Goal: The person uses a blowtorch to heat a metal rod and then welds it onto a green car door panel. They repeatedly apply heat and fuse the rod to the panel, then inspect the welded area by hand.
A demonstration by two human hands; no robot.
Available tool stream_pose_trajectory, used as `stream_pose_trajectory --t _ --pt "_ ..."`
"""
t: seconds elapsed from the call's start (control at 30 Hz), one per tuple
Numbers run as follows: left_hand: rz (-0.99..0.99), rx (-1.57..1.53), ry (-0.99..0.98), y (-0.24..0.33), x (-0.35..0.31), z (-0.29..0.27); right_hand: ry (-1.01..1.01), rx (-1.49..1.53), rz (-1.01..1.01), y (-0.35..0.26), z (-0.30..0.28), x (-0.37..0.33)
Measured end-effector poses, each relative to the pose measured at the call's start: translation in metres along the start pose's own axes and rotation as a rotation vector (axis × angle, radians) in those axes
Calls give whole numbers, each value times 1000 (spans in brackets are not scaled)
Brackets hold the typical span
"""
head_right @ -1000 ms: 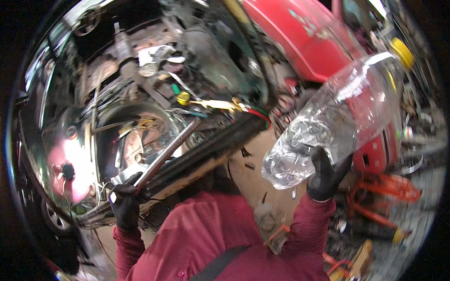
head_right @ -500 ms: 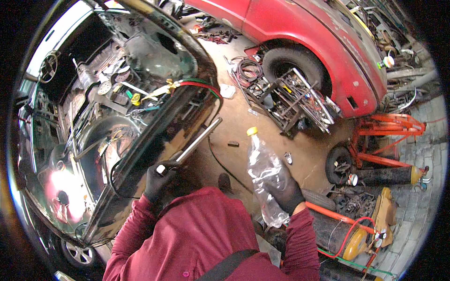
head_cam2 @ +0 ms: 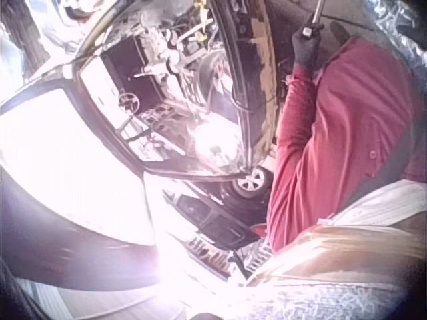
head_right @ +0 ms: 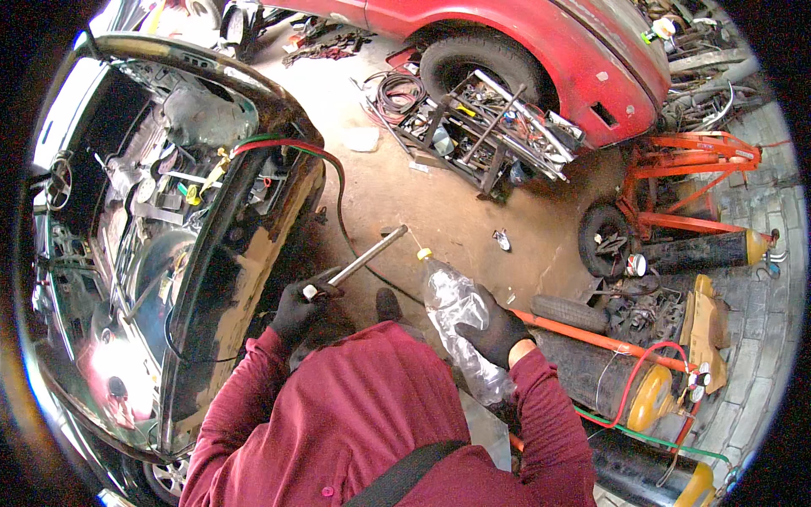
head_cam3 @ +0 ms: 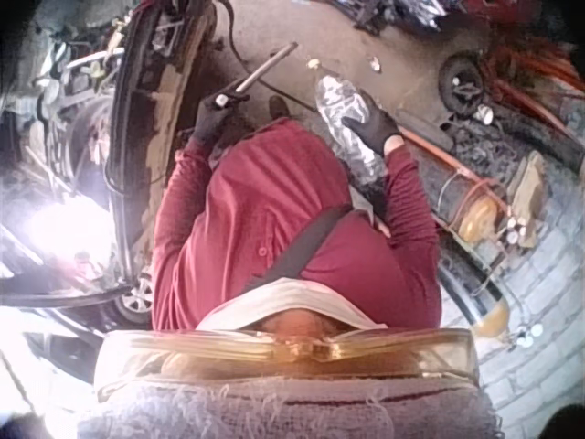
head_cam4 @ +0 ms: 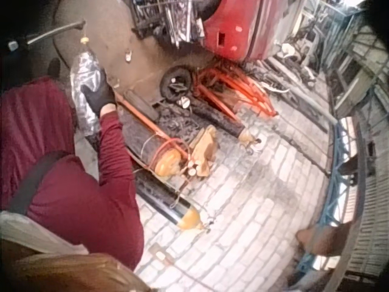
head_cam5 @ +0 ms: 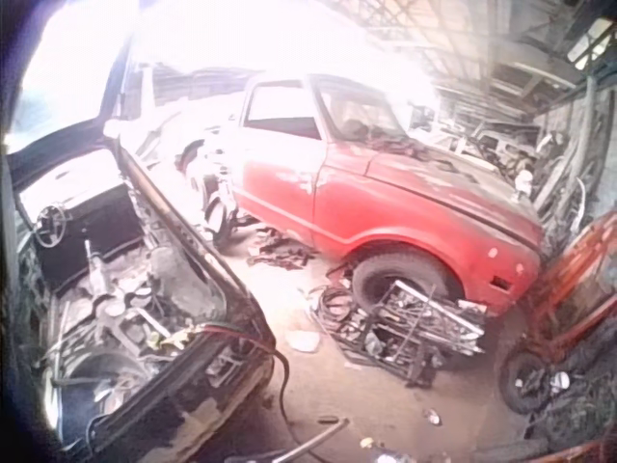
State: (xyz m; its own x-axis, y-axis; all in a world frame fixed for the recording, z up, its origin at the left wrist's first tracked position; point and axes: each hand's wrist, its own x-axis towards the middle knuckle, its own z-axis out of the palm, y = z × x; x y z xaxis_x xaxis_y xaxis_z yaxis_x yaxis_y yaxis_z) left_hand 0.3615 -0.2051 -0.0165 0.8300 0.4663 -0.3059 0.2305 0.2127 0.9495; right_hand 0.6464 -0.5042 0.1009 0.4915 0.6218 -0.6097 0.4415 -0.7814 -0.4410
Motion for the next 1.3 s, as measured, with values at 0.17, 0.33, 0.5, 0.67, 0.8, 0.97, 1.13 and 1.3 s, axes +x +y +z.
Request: stream_pose_trajectory --t 0.17,0.33,0.5,0.67,0.8,0.97,1.13,1.3 --pt "13 30 -61 8 17 6 -66 -8 43 4 -20 -1" --pt "-4 46 -110 22 33 11 -40 -8 15 9 -20 2" --pt "14 157 -138 44 55 8 25 -5 18 15 -24 19" --pt "114 315 -165 68 88 3 81 10 -16 14 -34 37" --pt "377 570 -225 83 121 3 94 -42 -40 13 -57 55" --pt "516 940 -330 107 151 18 91 -212 -33 15 -108 68" --pt "721 1184 -443 118 173 33 45 -507 -27 8 -155 79" --pt "797 1366 -469 130 182 42 95 -798 -78 2 -190 93"
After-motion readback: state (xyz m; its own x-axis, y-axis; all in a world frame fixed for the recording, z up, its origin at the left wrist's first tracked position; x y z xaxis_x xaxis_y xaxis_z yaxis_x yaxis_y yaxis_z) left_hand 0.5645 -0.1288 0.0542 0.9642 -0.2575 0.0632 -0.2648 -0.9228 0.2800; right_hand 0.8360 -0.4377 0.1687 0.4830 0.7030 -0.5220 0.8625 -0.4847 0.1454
